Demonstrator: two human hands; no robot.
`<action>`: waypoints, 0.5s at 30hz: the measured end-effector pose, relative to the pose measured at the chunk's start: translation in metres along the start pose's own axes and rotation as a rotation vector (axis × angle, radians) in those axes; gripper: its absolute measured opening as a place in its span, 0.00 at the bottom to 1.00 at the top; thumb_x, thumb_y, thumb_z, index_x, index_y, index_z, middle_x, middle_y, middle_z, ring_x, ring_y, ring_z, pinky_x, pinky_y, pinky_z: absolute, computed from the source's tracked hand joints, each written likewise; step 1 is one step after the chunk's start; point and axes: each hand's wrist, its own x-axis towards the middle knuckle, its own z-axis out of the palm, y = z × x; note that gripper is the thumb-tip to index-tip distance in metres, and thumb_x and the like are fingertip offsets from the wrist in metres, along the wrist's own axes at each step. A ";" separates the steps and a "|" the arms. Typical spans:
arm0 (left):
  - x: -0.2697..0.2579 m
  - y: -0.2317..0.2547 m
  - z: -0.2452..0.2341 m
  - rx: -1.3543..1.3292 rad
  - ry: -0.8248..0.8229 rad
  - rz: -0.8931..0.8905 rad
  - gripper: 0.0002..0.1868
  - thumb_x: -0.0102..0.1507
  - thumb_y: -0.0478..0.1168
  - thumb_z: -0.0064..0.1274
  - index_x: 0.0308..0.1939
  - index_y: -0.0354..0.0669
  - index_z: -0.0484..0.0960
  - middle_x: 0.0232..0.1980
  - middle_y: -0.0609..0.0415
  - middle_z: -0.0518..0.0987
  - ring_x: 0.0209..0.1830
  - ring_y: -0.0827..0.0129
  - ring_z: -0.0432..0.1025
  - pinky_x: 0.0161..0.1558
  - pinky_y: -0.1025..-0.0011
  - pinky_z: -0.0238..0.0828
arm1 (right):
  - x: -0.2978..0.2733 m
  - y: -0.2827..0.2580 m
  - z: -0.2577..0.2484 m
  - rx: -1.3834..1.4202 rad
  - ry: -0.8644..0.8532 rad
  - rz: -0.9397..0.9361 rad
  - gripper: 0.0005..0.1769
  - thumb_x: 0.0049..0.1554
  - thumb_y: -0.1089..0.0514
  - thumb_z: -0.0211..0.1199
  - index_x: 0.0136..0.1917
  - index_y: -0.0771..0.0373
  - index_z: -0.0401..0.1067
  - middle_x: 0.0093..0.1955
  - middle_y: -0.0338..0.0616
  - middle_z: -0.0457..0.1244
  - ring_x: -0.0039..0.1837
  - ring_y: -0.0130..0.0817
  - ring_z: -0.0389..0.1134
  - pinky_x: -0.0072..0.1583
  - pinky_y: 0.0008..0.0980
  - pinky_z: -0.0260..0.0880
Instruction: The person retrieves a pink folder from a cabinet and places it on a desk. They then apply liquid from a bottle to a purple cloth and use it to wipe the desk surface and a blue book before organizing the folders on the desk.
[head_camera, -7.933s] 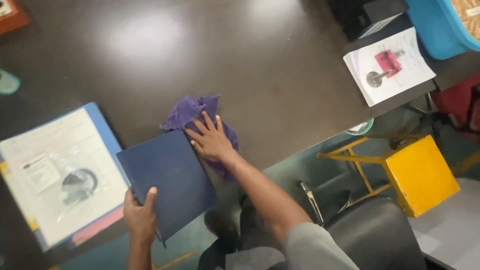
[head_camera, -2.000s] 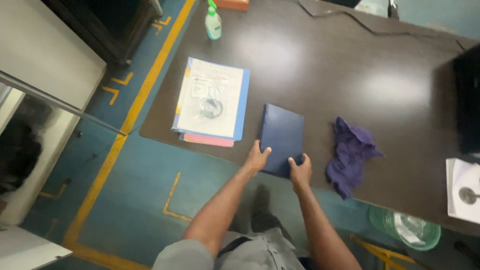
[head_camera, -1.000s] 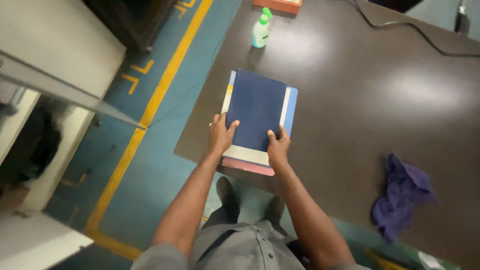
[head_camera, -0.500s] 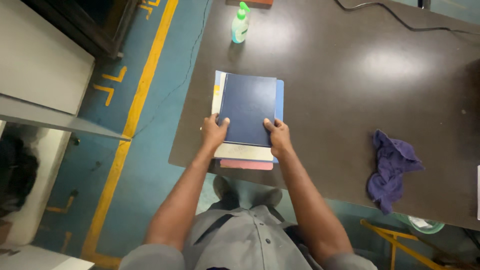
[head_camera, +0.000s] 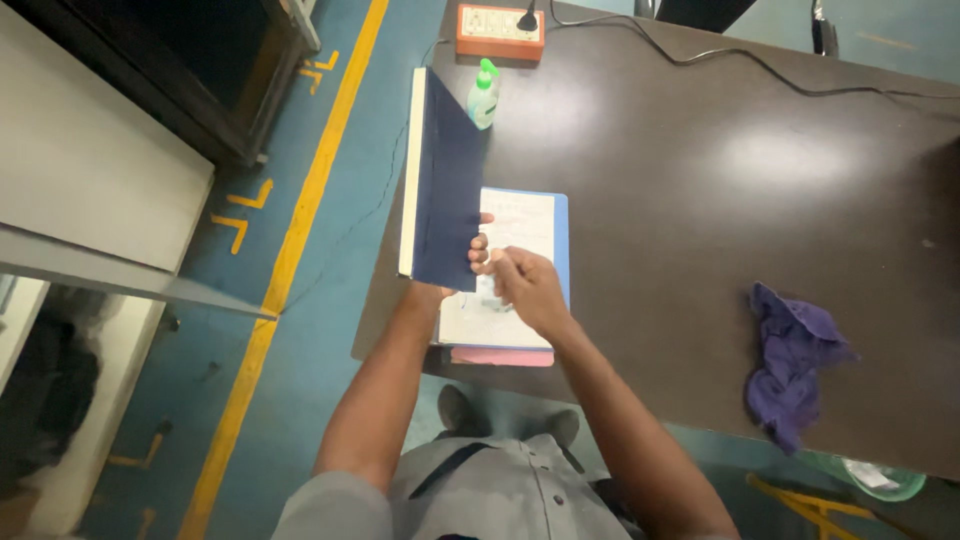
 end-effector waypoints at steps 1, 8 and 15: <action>0.001 0.001 -0.006 0.018 0.044 -0.001 0.27 0.74 0.51 0.40 0.66 0.30 0.70 0.36 0.50 0.75 0.32 0.67 0.72 0.34 0.70 0.71 | 0.003 0.003 -0.004 0.000 0.035 -0.003 0.18 0.66 0.52 0.56 0.48 0.69 0.78 0.34 0.40 0.65 0.36 0.25 0.62 0.40 0.27 0.62; 0.002 -0.010 -0.042 0.336 0.463 0.012 0.30 0.72 0.59 0.43 0.64 0.36 0.73 0.41 0.52 0.77 0.35 0.69 0.74 0.35 0.70 0.73 | 0.007 -0.009 -0.026 0.271 0.024 0.006 0.22 0.66 0.49 0.52 0.62 0.68 0.70 0.47 0.46 0.68 0.45 0.30 0.69 0.47 0.29 0.71; -0.014 -0.024 -0.004 1.113 1.010 0.299 0.37 0.64 0.62 0.54 0.59 0.28 0.74 0.53 0.39 0.81 0.51 0.54 0.79 0.53 0.60 0.76 | 0.004 0.005 -0.033 0.154 -0.083 0.017 0.32 0.59 0.50 0.57 0.71 0.69 0.61 0.63 0.53 0.64 0.64 0.39 0.67 0.64 0.38 0.70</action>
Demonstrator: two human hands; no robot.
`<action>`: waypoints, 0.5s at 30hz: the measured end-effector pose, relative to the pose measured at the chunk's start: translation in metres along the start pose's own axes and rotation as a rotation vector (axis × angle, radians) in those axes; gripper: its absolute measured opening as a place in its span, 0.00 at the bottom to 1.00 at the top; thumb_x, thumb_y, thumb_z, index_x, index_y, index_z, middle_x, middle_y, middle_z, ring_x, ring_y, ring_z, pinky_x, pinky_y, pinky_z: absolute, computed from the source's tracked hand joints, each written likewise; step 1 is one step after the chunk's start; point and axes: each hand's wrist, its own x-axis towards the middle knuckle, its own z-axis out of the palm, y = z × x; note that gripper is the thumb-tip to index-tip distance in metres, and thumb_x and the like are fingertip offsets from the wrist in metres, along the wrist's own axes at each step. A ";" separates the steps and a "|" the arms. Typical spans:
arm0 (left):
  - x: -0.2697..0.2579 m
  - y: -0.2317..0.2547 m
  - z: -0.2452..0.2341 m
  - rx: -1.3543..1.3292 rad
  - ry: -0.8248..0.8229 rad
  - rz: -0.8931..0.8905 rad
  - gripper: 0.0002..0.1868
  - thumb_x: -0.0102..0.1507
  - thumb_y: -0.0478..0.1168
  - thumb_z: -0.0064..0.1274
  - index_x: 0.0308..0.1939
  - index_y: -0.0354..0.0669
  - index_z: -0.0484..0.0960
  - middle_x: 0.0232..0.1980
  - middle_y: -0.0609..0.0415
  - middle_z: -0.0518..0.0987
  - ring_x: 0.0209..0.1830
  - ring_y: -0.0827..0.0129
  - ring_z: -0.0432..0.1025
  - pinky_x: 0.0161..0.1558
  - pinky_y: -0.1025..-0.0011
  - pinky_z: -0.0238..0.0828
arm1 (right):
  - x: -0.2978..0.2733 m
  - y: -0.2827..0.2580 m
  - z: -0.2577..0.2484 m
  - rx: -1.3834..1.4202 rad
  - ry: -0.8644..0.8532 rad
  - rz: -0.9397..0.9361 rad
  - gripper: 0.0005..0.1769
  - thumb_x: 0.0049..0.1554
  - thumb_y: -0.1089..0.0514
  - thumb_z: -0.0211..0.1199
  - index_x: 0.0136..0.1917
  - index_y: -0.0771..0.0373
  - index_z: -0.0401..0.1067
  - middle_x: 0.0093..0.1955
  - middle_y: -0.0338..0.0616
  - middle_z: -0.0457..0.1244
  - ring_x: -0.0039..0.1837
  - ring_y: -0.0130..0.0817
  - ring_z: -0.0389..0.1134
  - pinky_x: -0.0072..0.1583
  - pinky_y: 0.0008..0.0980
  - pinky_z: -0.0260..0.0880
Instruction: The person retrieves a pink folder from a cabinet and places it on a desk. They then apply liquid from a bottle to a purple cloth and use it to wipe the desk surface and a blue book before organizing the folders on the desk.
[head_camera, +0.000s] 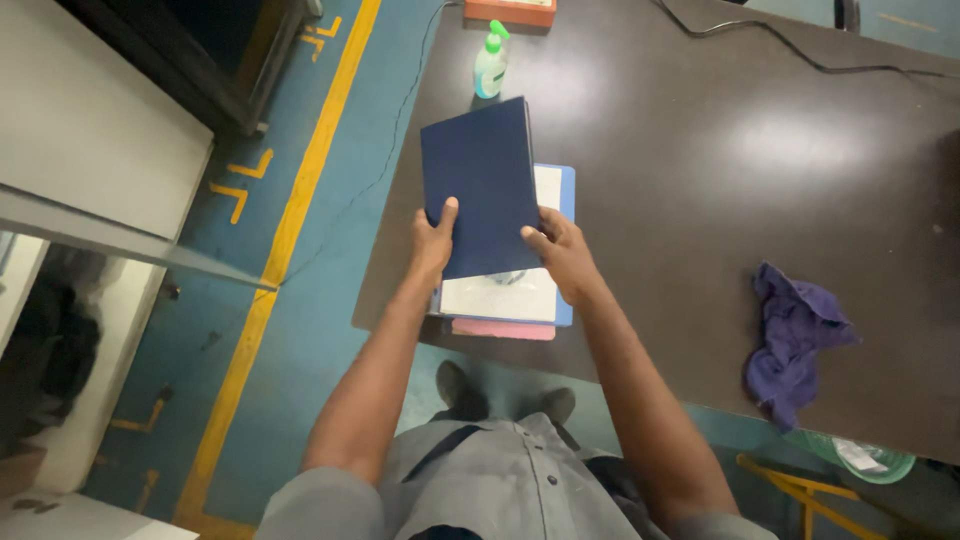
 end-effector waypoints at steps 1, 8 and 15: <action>-0.002 0.000 -0.001 0.066 0.040 0.083 0.37 0.64 0.61 0.55 0.58 0.27 0.76 0.53 0.40 0.81 0.52 0.55 0.79 0.54 0.60 0.74 | 0.000 0.008 -0.004 0.044 -0.003 0.014 0.31 0.59 0.50 0.57 0.71 0.69 0.61 0.63 0.53 0.64 0.65 0.39 0.66 0.66 0.38 0.69; -0.024 0.004 -0.001 0.166 -0.011 0.051 0.32 0.64 0.63 0.52 0.51 0.35 0.80 0.45 0.43 0.84 0.46 0.57 0.79 0.50 0.62 0.74 | -0.004 0.047 -0.019 0.615 -0.051 0.055 0.32 0.66 0.41 0.51 0.71 0.69 0.62 0.60 0.50 0.66 0.63 0.39 0.66 0.65 0.42 0.68; -0.046 0.018 -0.022 0.282 0.051 0.284 0.27 0.61 0.57 0.60 0.49 0.37 0.79 0.42 0.42 0.84 0.42 0.53 0.81 0.46 0.59 0.76 | -0.004 0.031 -0.046 0.553 -0.014 -0.184 0.24 0.60 0.58 0.66 0.67 0.63 0.66 0.64 0.43 0.66 0.63 0.33 0.69 0.64 0.45 0.72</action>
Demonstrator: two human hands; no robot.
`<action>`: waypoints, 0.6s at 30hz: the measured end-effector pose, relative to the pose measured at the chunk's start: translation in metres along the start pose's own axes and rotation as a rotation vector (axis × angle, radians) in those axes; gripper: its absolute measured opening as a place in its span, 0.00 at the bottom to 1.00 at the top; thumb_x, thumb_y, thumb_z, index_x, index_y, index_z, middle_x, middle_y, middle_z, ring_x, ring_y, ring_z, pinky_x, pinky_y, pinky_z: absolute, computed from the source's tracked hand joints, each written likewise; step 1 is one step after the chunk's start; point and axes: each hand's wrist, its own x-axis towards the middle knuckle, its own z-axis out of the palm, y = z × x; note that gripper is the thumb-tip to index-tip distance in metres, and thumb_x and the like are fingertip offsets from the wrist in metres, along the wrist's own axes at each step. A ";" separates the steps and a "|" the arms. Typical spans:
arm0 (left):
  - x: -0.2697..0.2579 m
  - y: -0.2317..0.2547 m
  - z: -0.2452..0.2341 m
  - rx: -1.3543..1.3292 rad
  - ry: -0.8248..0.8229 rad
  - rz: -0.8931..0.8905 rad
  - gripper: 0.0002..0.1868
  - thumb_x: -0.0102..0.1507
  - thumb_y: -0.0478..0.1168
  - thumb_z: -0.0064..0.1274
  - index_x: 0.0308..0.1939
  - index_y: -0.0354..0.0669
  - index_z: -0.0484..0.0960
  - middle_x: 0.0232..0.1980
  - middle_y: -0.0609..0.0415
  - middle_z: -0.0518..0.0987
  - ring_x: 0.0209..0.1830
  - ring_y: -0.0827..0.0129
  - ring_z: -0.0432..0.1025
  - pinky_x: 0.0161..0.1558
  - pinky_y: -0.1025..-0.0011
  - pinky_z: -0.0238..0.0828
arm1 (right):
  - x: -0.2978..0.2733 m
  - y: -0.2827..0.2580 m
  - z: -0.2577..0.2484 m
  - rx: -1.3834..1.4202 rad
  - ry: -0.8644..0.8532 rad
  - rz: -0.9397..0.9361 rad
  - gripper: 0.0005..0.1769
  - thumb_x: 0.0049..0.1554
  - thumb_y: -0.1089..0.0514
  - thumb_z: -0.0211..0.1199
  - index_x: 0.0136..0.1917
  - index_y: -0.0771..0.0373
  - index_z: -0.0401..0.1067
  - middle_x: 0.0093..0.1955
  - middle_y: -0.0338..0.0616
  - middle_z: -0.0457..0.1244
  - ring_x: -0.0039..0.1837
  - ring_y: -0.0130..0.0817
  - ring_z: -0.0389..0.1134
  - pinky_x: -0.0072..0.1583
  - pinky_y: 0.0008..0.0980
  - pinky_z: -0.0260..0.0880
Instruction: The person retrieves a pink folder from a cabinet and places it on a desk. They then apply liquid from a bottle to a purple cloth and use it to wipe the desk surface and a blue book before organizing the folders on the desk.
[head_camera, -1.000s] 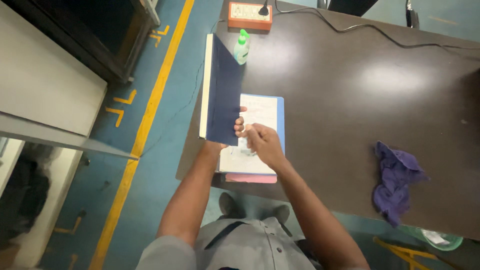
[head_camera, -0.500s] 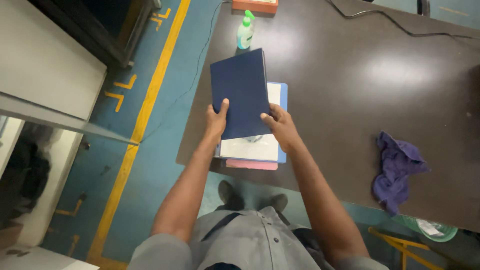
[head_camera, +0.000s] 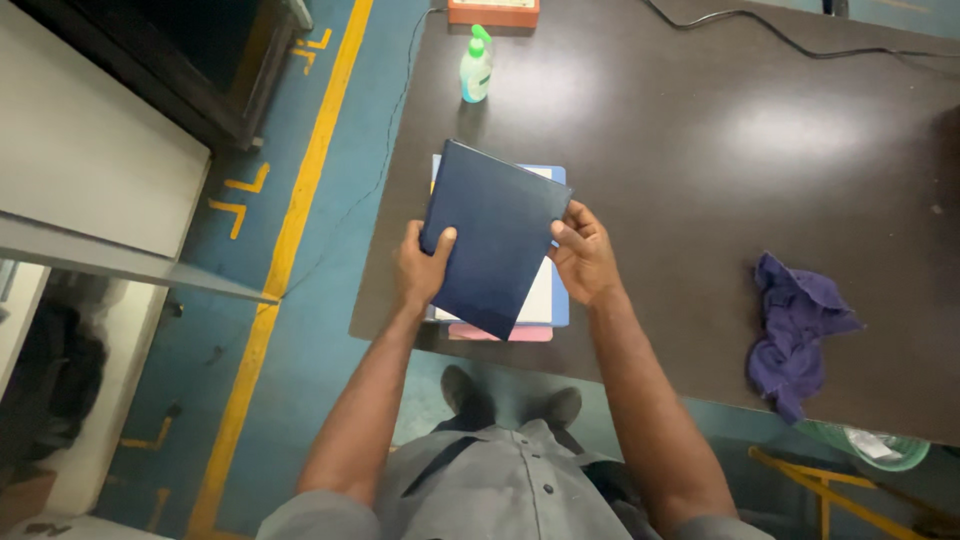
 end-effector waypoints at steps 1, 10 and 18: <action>-0.001 0.002 -0.002 0.010 -0.005 -0.004 0.26 0.60 0.56 0.61 0.48 0.37 0.79 0.40 0.42 0.84 0.41 0.53 0.82 0.46 0.59 0.77 | 0.001 0.001 -0.003 0.026 -0.002 -0.007 0.23 0.60 0.60 0.66 0.67 0.64 0.66 0.63 0.45 0.66 0.63 0.34 0.69 0.64 0.44 0.72; 0.008 0.004 0.007 0.012 0.042 -0.126 0.25 0.62 0.58 0.59 0.47 0.40 0.78 0.38 0.43 0.85 0.39 0.51 0.81 0.47 0.55 0.76 | 0.011 0.026 -0.012 -0.246 0.177 0.134 0.25 0.60 0.65 0.64 0.70 0.66 0.66 0.63 0.51 0.64 0.60 0.37 0.69 0.59 0.41 0.75; 0.055 -0.052 0.070 0.073 0.102 -0.158 0.24 0.65 0.53 0.55 0.55 0.36 0.78 0.51 0.40 0.82 0.50 0.48 0.77 0.52 0.56 0.72 | 0.024 0.056 -0.031 -0.311 0.289 0.290 0.34 0.57 0.72 0.56 0.77 0.69 0.56 0.71 0.58 0.61 0.67 0.44 0.67 0.65 0.40 0.74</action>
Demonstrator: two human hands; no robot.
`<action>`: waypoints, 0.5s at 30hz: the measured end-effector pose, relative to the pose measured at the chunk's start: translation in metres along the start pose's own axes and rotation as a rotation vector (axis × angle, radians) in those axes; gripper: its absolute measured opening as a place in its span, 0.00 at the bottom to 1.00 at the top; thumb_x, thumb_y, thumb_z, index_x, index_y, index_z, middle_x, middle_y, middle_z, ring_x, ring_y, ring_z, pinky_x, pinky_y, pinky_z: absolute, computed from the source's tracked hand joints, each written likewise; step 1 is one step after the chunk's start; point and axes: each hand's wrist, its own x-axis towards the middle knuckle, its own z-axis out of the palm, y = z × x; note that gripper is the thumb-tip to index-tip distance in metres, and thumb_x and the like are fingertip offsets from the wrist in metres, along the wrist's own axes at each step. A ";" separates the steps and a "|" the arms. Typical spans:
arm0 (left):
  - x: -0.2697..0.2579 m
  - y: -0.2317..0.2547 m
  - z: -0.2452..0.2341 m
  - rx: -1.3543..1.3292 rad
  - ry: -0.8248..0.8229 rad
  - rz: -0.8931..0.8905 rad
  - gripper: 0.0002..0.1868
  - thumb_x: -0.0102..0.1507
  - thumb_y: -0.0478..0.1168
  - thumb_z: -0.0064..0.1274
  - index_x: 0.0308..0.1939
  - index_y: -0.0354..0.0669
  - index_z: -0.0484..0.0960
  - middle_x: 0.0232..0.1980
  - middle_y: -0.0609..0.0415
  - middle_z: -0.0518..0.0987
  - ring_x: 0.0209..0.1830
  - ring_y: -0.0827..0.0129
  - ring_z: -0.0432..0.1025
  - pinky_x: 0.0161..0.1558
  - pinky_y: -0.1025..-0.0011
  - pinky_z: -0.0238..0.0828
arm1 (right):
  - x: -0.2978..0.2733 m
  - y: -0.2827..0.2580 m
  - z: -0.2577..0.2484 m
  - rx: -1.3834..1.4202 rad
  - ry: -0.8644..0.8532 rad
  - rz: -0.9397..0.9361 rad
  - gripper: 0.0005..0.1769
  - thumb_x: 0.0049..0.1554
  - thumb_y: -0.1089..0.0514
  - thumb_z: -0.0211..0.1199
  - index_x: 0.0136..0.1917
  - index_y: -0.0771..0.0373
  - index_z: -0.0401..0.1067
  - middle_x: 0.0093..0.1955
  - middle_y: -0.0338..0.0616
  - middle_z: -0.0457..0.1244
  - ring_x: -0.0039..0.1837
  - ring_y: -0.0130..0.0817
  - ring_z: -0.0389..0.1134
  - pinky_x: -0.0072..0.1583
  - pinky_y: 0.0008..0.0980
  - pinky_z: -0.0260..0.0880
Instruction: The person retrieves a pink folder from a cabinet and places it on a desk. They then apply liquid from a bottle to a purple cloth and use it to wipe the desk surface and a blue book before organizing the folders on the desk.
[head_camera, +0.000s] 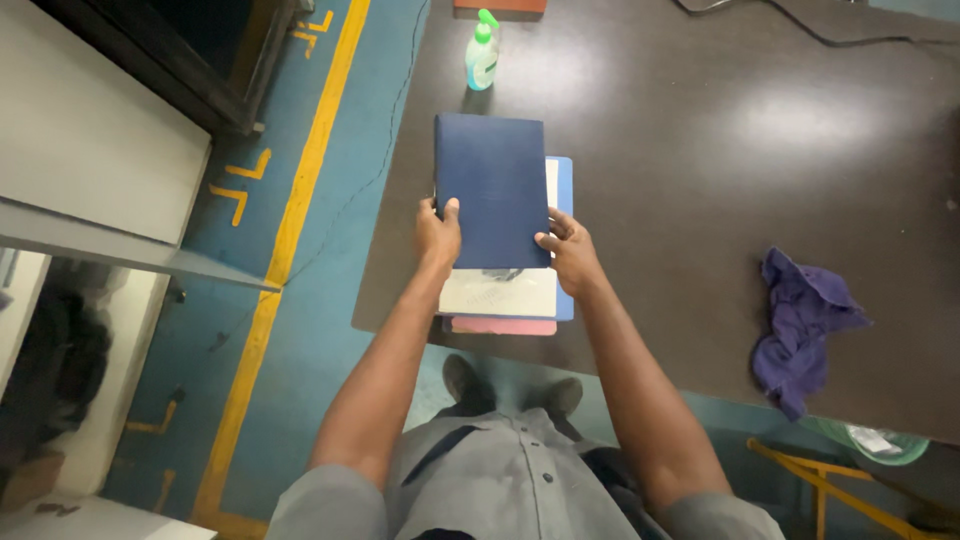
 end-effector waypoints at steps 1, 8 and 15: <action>0.001 -0.004 0.004 0.023 -0.010 0.005 0.24 0.65 0.53 0.55 0.55 0.36 0.78 0.51 0.40 0.82 0.51 0.48 0.77 0.53 0.56 0.72 | 0.003 0.006 -0.003 -0.003 0.001 -0.009 0.34 0.58 0.73 0.56 0.77 0.69 0.56 0.71 0.58 0.61 0.68 0.44 0.67 0.65 0.40 0.73; -0.013 -0.010 0.004 0.124 -0.101 0.048 0.24 0.66 0.49 0.54 0.60 0.36 0.76 0.53 0.36 0.81 0.54 0.41 0.74 0.56 0.52 0.69 | 0.008 0.044 -0.014 -0.044 0.080 -0.034 0.35 0.57 0.75 0.56 0.77 0.70 0.57 0.71 0.59 0.62 0.69 0.44 0.66 0.68 0.37 0.70; -0.021 -0.028 0.007 0.166 -0.101 0.177 0.24 0.67 0.46 0.53 0.59 0.29 0.75 0.56 0.31 0.78 0.58 0.37 0.72 0.59 0.51 0.67 | 0.005 0.061 -0.019 -0.209 0.161 -0.011 0.37 0.57 0.73 0.59 0.78 0.68 0.56 0.72 0.55 0.59 0.71 0.38 0.62 0.70 0.34 0.66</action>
